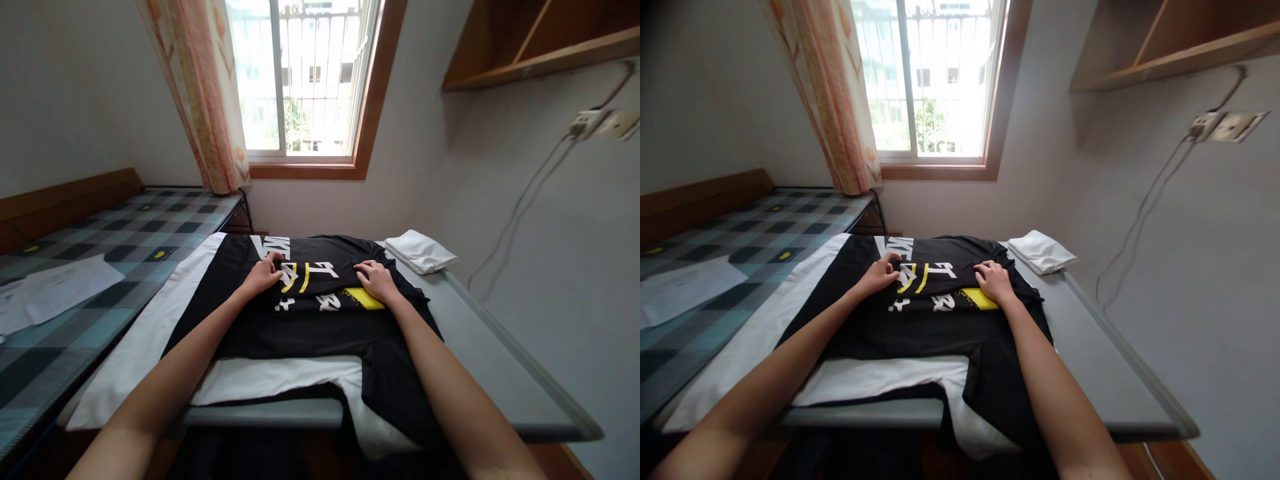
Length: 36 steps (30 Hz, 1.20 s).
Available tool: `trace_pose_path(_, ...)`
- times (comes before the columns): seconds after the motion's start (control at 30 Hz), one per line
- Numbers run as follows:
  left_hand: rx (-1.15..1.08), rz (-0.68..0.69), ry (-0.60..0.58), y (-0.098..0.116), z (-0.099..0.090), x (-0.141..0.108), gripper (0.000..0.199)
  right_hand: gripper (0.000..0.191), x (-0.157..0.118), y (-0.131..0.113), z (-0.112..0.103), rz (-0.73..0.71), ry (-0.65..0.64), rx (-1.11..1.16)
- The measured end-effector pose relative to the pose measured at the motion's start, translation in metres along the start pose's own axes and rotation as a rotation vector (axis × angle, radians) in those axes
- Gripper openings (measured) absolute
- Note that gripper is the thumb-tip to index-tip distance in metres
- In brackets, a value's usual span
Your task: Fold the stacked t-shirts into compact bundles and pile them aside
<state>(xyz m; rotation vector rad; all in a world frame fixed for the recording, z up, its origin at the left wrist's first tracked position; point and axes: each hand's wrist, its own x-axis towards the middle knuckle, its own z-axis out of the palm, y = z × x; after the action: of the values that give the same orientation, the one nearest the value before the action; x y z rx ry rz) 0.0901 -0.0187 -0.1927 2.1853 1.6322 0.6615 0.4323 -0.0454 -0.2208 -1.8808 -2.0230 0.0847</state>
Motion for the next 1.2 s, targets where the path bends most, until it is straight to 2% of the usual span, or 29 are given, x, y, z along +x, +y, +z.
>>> trace_pose_path(0.07,-0.131,0.062,0.028,0.000,0.004,0.001,0.026,0.032,0.000,0.001,0.001,-0.005,0.009,0.000)
trace_pose_path(0.13,-0.207,0.105,0.033,0.002,0.009,0.001,0.018,0.032,0.001,0.002,0.002,-0.010,0.018,0.002)
trace_pose_path(0.27,-0.189,0.142,0.006,0.005,0.021,-0.001,0.019,0.032,0.001,0.003,0.002,-0.012,0.016,0.004)
trace_pose_path(0.43,-0.162,0.125,-0.007,0.003,0.029,-0.002,0.022,0.032,0.001,0.002,0.001,-0.009,0.005,0.011)
trace_pose_path(0.57,-0.080,0.153,-0.014,0.006,0.029,-0.007,0.020,0.033,0.001,0.002,0.002,-0.014,0.007,0.012)
trace_pose_path(0.73,0.189,0.207,0.000,0.023,0.025,-0.021,0.031,0.033,0.001,0.004,0.003,-0.017,0.007,0.007)
trace_pose_path(0.9,0.395,0.263,-0.062,0.031,0.023,-0.027,0.040,0.033,0.001,0.004,0.004,-0.020,0.011,0.005)
trace_pose_path(1.0,0.418,0.252,-0.065,0.031,0.022,-0.027,0.041,0.032,0.001,0.004,0.004,-0.022,0.012,0.001)
trace_pose_path(1.2,0.309,0.228,-0.001,0.029,0.022,-0.025,0.024,0.032,0.001,0.004,0.004,-0.025,0.019,-0.004)
